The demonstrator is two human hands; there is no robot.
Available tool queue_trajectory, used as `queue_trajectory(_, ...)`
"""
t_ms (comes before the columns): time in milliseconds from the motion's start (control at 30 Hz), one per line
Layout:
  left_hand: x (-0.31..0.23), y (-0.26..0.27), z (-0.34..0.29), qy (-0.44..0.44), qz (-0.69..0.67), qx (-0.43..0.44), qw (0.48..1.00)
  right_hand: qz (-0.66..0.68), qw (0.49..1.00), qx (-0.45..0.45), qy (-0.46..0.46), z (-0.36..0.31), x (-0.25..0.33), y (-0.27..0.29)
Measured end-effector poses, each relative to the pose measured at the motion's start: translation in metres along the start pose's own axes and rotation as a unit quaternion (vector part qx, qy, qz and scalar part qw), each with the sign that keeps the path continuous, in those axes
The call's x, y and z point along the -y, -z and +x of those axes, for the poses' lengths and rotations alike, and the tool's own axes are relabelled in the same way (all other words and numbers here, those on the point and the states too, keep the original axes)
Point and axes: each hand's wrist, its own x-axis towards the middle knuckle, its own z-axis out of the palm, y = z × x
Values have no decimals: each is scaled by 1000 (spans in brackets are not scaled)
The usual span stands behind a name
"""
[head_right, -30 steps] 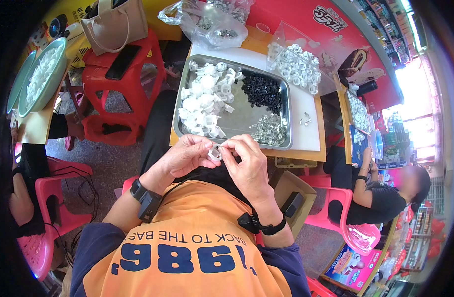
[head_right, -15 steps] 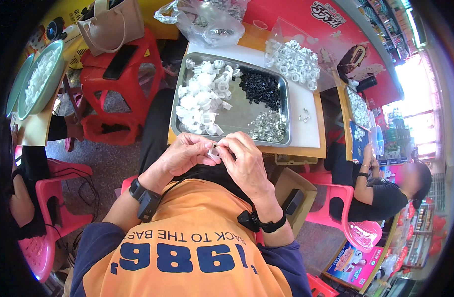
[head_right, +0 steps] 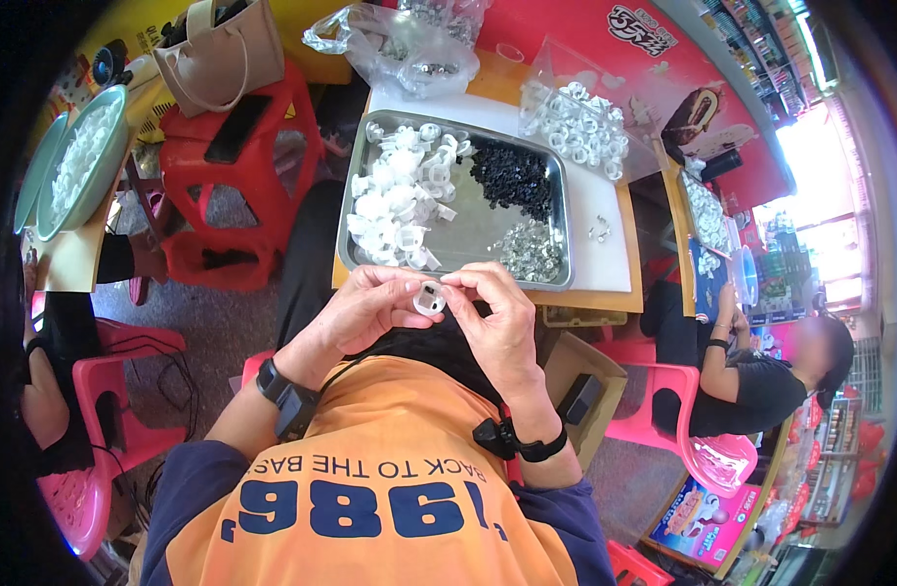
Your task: Manually assemble small eyelets or studs onto circular plastic components.
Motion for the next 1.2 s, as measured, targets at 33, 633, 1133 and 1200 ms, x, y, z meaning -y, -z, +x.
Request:
queue_trajectory(33,-1,-2,-1,3,3,-6,1000,9,1000,-10,4,0,1,1)
queue_trajectory(633,0,-2,1,-81,264,-88,957,16,995,15,-101,-5,-4,-12)
queue_trajectory(1133,-36,-40,29,-314,474,-145,810,-6,994,-76,75,44,2,5)
queue_trajectory(1200,-45,-46,38,-339,518,-118,777,-16,992,-92,86,50,-2,13)
